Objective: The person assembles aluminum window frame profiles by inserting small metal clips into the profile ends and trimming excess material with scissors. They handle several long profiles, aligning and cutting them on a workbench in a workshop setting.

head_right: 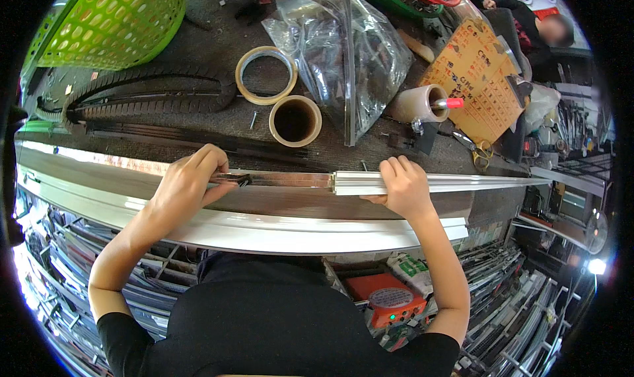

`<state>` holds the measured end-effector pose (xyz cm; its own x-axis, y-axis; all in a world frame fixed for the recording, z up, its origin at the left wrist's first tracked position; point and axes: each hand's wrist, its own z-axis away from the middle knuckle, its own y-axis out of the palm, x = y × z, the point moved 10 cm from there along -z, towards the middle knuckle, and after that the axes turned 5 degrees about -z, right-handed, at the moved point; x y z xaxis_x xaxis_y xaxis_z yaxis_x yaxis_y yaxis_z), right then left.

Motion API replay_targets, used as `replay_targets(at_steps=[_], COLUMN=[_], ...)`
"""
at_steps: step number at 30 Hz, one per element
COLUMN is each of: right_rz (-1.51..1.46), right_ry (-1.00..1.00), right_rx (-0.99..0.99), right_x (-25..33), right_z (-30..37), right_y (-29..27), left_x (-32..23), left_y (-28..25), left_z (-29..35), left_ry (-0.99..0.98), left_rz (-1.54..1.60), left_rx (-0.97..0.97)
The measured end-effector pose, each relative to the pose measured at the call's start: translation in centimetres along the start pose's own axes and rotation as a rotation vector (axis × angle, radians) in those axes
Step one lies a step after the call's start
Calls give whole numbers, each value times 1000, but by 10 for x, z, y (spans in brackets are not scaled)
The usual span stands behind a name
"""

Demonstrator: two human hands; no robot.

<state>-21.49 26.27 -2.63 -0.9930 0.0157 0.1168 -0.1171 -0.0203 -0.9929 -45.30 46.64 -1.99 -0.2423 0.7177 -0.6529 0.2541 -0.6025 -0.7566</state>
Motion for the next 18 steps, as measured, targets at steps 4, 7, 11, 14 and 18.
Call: replay_targets(at_steps=[4, 7, 11, 14, 18], right_rz=[11, 12, 46, 22, -16], right_ry=[8, 29, 11, 8, -37], right_rx=[-4, 3, -58, -48, -79], right_x=[0, -3, -6, -2, 23], right_z=[1, 1, -4, -10, -21], right_y=[3, 4, -3, -2, -5], left_x=[1, 0, -1, -5, -11], left_y=[2, 2, 0, -3, -7], left_z=[2, 4, 6, 5, 2], left_ry=[-8, 0, 9, 60, 136], left_rz=[25, 9, -7, -48, -75], left_rx=[30, 24, -4, -39, -86])
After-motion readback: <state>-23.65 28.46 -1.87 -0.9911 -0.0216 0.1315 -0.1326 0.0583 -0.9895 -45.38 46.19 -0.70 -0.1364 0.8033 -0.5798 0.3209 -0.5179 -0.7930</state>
